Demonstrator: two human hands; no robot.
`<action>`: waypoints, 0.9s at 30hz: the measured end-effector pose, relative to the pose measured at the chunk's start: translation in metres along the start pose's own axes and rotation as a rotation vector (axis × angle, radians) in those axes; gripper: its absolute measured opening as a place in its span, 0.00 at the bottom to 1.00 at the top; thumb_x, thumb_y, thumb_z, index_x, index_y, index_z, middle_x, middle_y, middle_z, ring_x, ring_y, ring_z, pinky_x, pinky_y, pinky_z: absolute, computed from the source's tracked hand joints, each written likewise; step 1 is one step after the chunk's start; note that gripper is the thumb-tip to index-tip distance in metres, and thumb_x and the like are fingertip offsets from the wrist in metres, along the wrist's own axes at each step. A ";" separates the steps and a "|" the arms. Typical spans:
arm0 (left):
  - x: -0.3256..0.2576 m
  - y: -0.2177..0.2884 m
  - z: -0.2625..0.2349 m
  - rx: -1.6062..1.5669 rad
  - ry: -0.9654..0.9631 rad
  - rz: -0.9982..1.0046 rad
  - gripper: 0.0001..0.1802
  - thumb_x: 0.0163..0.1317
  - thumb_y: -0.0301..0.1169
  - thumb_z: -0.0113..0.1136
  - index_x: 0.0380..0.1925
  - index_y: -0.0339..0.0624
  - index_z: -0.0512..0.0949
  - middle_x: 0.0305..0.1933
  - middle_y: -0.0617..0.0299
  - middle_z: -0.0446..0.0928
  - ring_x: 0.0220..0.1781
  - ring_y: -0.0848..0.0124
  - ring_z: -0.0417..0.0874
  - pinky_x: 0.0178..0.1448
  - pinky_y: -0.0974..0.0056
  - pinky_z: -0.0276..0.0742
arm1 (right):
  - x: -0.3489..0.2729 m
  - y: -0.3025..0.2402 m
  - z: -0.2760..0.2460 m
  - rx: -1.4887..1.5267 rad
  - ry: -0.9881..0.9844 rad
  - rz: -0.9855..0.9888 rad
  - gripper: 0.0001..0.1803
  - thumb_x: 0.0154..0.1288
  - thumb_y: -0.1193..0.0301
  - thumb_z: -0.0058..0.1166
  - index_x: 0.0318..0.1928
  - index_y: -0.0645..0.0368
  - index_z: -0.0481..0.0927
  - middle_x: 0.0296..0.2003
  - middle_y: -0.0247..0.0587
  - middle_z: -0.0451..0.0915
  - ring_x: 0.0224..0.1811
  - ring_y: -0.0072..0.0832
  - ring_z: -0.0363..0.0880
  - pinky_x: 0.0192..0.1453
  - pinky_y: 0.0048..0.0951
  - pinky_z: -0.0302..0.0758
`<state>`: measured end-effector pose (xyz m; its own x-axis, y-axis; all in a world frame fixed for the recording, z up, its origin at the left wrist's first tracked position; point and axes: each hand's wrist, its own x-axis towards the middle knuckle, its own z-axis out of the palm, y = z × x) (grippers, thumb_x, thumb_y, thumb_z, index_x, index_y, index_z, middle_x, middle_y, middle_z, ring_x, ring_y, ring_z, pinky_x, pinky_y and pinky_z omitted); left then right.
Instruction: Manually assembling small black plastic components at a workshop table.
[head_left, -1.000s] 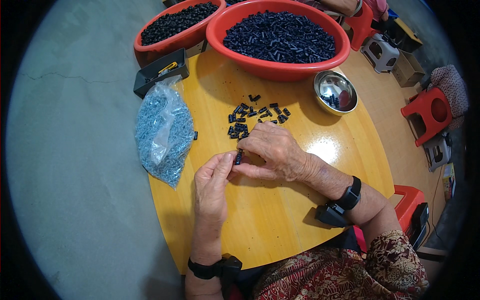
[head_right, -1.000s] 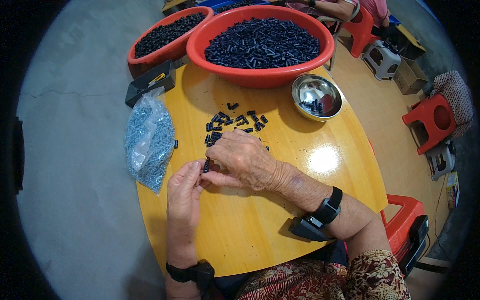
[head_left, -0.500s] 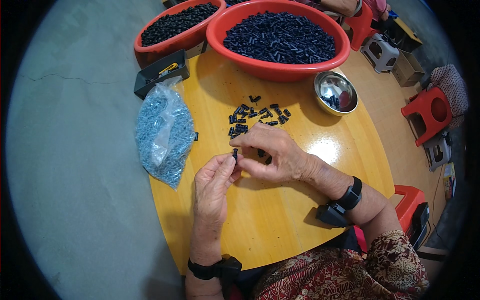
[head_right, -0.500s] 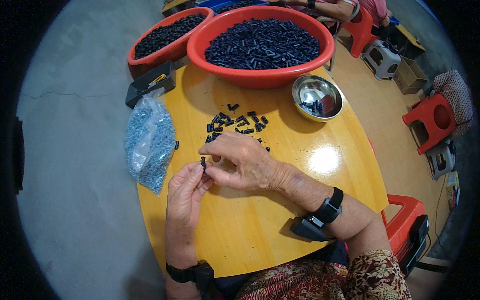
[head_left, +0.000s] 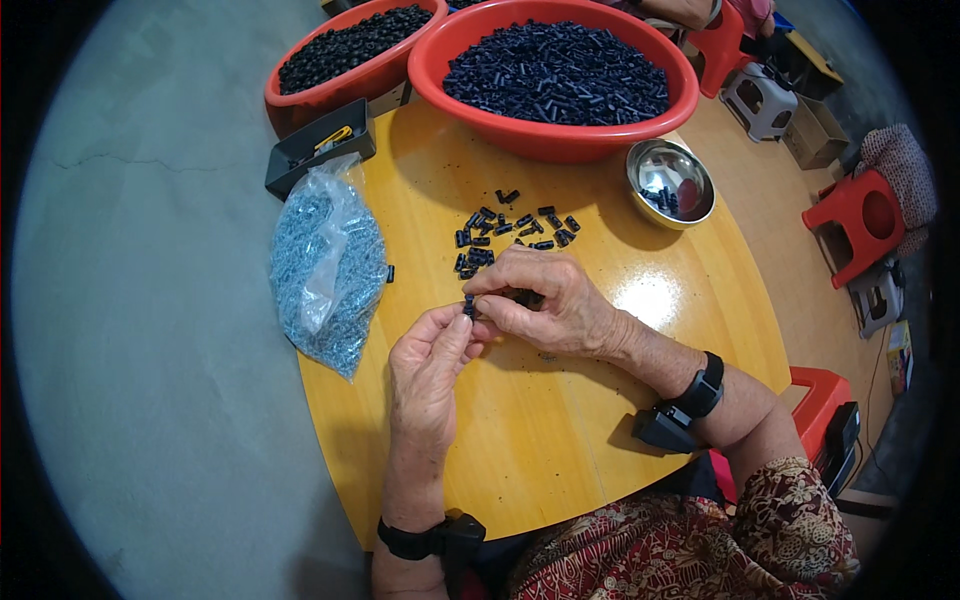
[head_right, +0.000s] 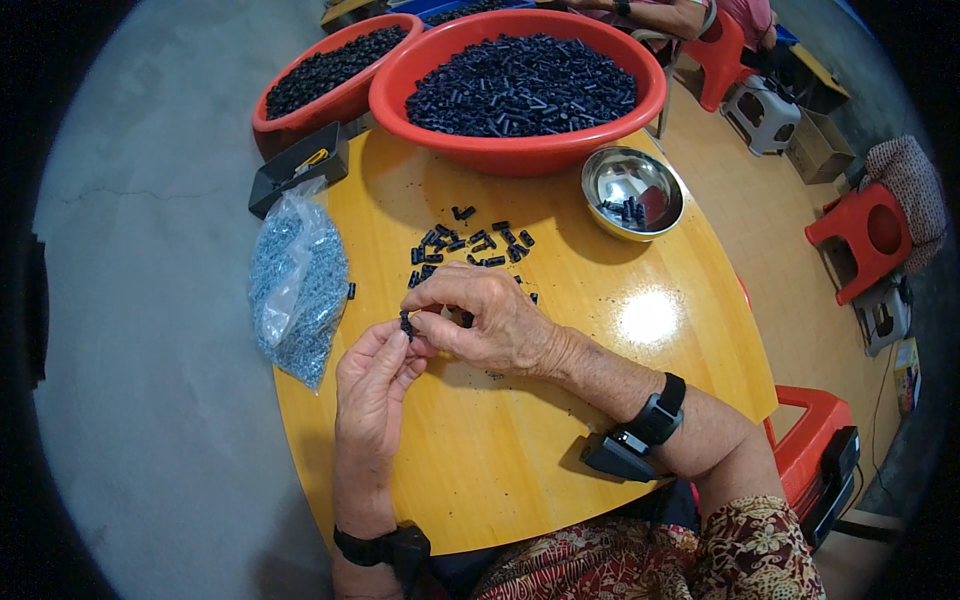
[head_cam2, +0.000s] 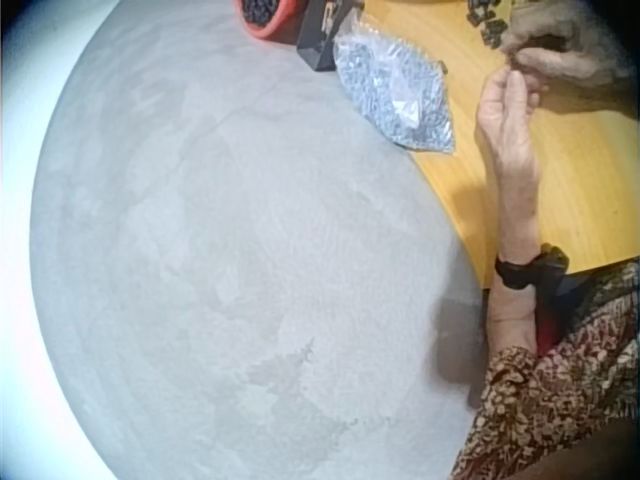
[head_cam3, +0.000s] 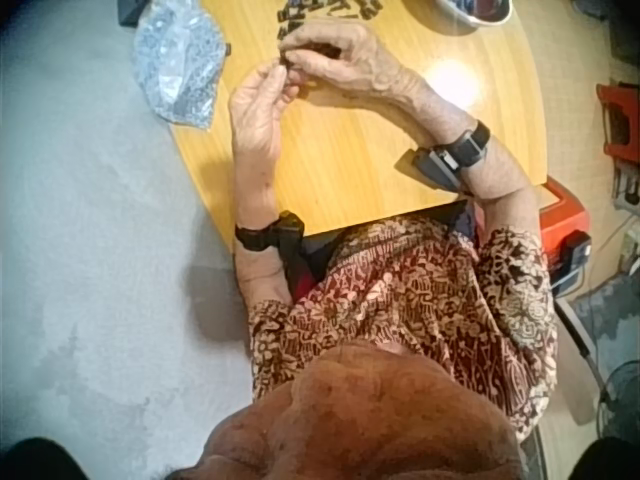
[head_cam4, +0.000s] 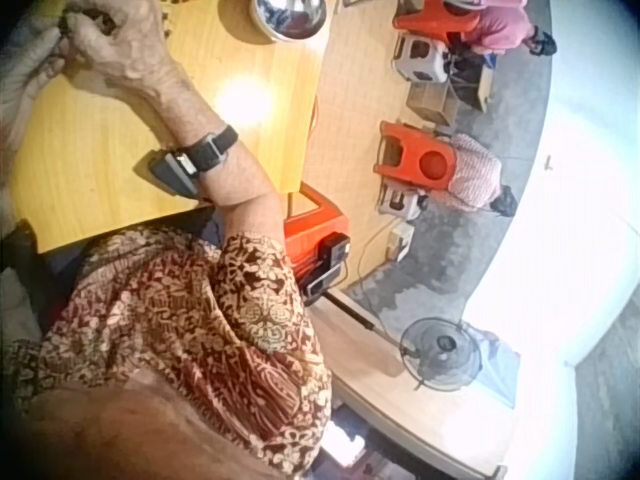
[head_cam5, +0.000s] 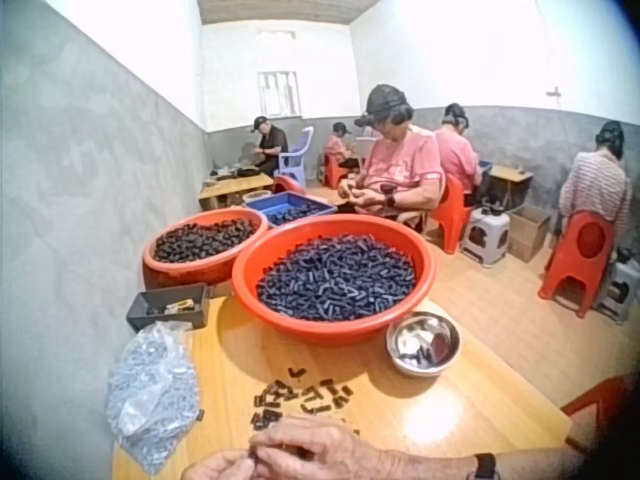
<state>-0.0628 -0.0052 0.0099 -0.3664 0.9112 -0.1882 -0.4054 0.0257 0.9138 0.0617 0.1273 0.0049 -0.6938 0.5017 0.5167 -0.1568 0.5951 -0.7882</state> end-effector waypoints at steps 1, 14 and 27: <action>0.000 0.000 0.000 0.003 0.001 0.011 0.12 0.71 0.32 0.53 0.46 0.34 0.77 0.39 0.62 0.82 0.42 0.77 0.80 0.50 0.72 0.72 | 0.000 0.000 -0.001 -0.015 -0.014 -0.008 0.08 0.58 0.74 0.59 0.38 0.65 0.81 0.30 0.44 0.81 0.35 0.36 0.81 0.43 0.34 0.77; -0.001 -0.002 0.000 -0.114 0.008 0.003 0.10 0.70 0.29 0.52 0.47 0.36 0.76 0.46 0.59 0.80 0.46 0.74 0.80 0.56 0.66 0.75 | 0.000 0.007 0.000 -0.262 -0.045 -0.230 0.23 0.51 0.66 0.67 0.48 0.58 0.77 0.34 0.41 0.77 0.40 0.39 0.77 0.46 0.37 0.76; -0.003 -0.002 0.002 -0.105 0.034 0.007 0.13 0.72 0.34 0.51 0.45 0.36 0.77 0.44 0.59 0.81 0.46 0.74 0.80 0.55 0.68 0.74 | 0.000 0.006 0.000 -0.249 -0.009 -0.221 0.20 0.51 0.65 0.69 0.43 0.60 0.80 0.28 0.39 0.77 0.33 0.37 0.78 0.40 0.35 0.76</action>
<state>-0.0594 -0.0068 0.0097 -0.3972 0.8967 -0.1954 -0.4872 -0.0256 0.8729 0.0603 0.1311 0.0001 -0.6687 0.3384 0.6620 -0.1280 0.8247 -0.5509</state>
